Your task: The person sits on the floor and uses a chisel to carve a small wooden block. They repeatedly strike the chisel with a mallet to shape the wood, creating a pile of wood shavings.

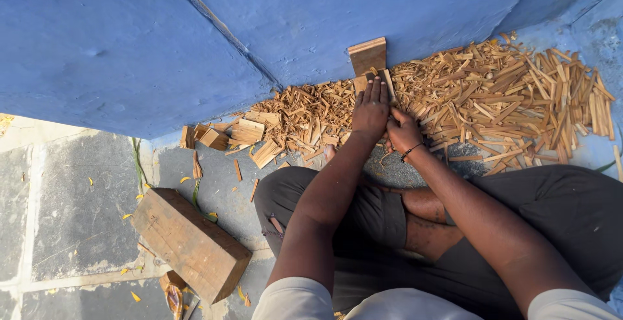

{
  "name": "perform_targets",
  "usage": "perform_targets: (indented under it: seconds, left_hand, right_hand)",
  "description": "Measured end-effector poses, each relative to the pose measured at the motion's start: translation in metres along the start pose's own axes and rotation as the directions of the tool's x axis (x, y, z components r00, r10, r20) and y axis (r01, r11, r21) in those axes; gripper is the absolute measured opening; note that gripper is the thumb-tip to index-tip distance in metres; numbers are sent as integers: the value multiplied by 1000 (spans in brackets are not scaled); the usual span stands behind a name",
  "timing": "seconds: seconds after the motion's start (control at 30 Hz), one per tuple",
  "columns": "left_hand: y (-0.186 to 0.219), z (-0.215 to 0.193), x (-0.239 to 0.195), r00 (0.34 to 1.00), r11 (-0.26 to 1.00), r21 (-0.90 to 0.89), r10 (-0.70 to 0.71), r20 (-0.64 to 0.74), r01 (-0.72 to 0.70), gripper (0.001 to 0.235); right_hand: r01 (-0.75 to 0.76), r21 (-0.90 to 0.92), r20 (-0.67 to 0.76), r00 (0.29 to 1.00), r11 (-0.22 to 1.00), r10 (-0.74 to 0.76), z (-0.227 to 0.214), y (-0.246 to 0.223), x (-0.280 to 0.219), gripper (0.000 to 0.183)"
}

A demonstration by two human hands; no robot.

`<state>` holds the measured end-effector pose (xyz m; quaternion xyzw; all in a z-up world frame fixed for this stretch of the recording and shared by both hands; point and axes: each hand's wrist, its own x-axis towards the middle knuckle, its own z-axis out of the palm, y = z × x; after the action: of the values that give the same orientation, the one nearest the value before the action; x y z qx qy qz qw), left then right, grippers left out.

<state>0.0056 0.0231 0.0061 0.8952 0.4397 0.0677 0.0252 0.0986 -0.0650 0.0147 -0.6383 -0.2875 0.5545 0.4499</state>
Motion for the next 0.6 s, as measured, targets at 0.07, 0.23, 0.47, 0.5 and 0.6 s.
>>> perform_targets:
  seconds: [0.07,0.23,0.47,0.5,0.6]
  left_hand:
    - [3,-12,-9,1000,1000,-25,9,-15,-9,64]
    - [10,-61,-27,964,974,-90,188,-189,-208,69]
    - [40,-44,-46,950,948,-62,308,-58,-311,68]
    - [43,-36,-52,954,952,-61,297,-48,-299,65]
    - [44,-23,-59,974,972,-57,228,0,-228,62]
  right_hand:
    - [64,-22,3,998,998,-64,0,5,-6,48]
    - [409,-6,-83,909,913,-408,7,10,-36,60]
    - [59,7,-136,989,998,-57,-15,4,-80,58]
    - [20,-22,-144,989,1000,-23,-16,4,-86,59]
    - [-41,-101,-109,994,994,30,-20,4,-89,57]
